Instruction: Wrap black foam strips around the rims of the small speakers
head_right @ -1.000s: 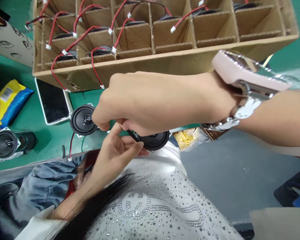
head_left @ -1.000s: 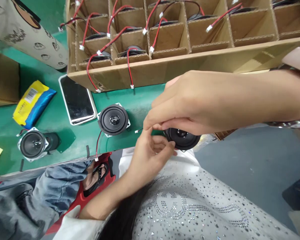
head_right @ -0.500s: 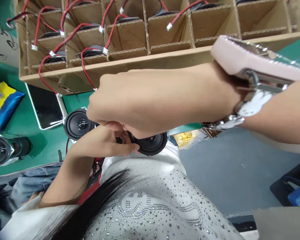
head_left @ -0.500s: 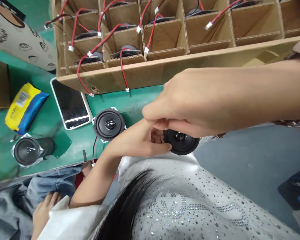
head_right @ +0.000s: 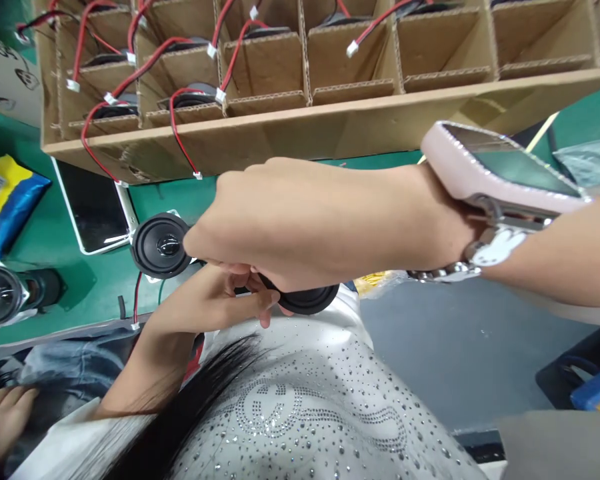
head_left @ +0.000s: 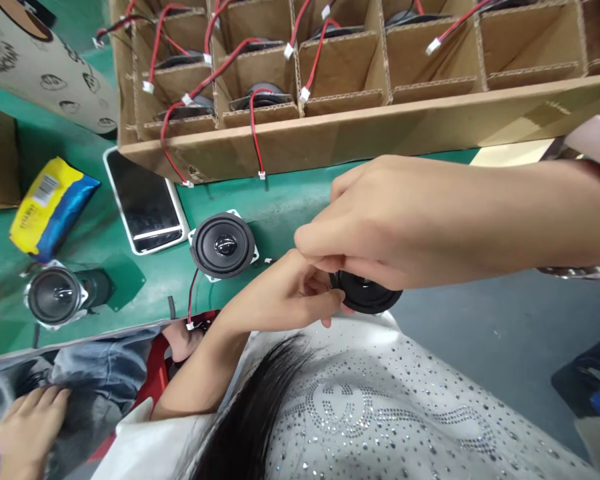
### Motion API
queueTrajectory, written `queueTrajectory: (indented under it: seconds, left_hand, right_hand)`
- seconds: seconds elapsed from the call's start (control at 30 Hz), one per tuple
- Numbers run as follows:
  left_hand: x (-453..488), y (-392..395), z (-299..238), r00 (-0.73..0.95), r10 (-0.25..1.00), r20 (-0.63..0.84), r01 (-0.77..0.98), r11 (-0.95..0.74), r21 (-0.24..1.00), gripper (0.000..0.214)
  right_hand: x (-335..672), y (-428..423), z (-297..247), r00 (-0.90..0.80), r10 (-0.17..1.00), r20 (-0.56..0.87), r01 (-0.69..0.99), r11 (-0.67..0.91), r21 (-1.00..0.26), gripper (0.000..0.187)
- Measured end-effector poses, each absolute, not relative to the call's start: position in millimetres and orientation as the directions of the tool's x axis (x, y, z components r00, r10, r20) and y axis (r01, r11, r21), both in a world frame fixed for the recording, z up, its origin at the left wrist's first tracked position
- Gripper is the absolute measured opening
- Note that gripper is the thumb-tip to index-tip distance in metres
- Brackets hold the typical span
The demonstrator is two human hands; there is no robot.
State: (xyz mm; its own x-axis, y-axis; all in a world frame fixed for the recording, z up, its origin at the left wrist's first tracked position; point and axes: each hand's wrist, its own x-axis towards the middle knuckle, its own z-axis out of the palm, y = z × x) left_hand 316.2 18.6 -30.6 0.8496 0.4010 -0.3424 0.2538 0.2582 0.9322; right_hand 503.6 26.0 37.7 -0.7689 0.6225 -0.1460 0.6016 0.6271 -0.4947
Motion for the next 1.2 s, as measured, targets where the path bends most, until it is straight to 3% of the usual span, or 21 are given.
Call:
queueTrajectory:
  seconds: [0.2,0.33,0.57,0.77,0.9,1.0,1.2]
  left_hand:
    - [311.2,16.4,-35.3,0.876,0.360,-0.319,0.174,0.382,0.908,0.019]
    - [309.4,16.7,-37.5,0.886,0.338,-0.317,0.179,0.380,0.907,0.009]
    - [311.2,18.1,-36.4,0.891,0.317,-0.325,0.219,0.327,0.919,0.009]
    - [313.9,16.8,-37.5,0.879,0.354,-0.320,0.196,0.345,0.918,0.008]
    - [315.1,13.1,-36.9,0.856,0.403,-0.325,0.197,0.327,0.924,0.005]
    - [317.3,10.4,-34.8,0.830,0.430,-0.356,0.242,0.298,0.923,0.015]
    - [322.7,8.4,-35.5,0.820,0.451,-0.352,0.221,0.317,0.922,0.024]
  right_hand:
    - [506.9,21.1,24.9,-0.716,0.680,-0.160,0.667,0.597,-0.445,0.007]
    - [506.4,18.0,20.7,-0.701,0.697,-0.155,0.672,0.571,-0.470,0.008]
    - [498.9,13.4,24.8,-0.553,0.771,-0.316,0.824,0.448,-0.347,0.009]
    - [494.8,9.0,24.3,-0.495,0.787,-0.370,0.864,0.402,-0.302,0.009]
    - [495.1,5.5,24.4,-0.504,0.797,-0.332,0.856,0.408,-0.318,0.008]
    - [493.5,3.1,26.1,-0.513,0.788,-0.341,0.853,0.424,-0.305,0.007]
    - [482.5,-6.6,30.2,-0.517,0.789,-0.332,0.853,0.508,-0.119,0.009]
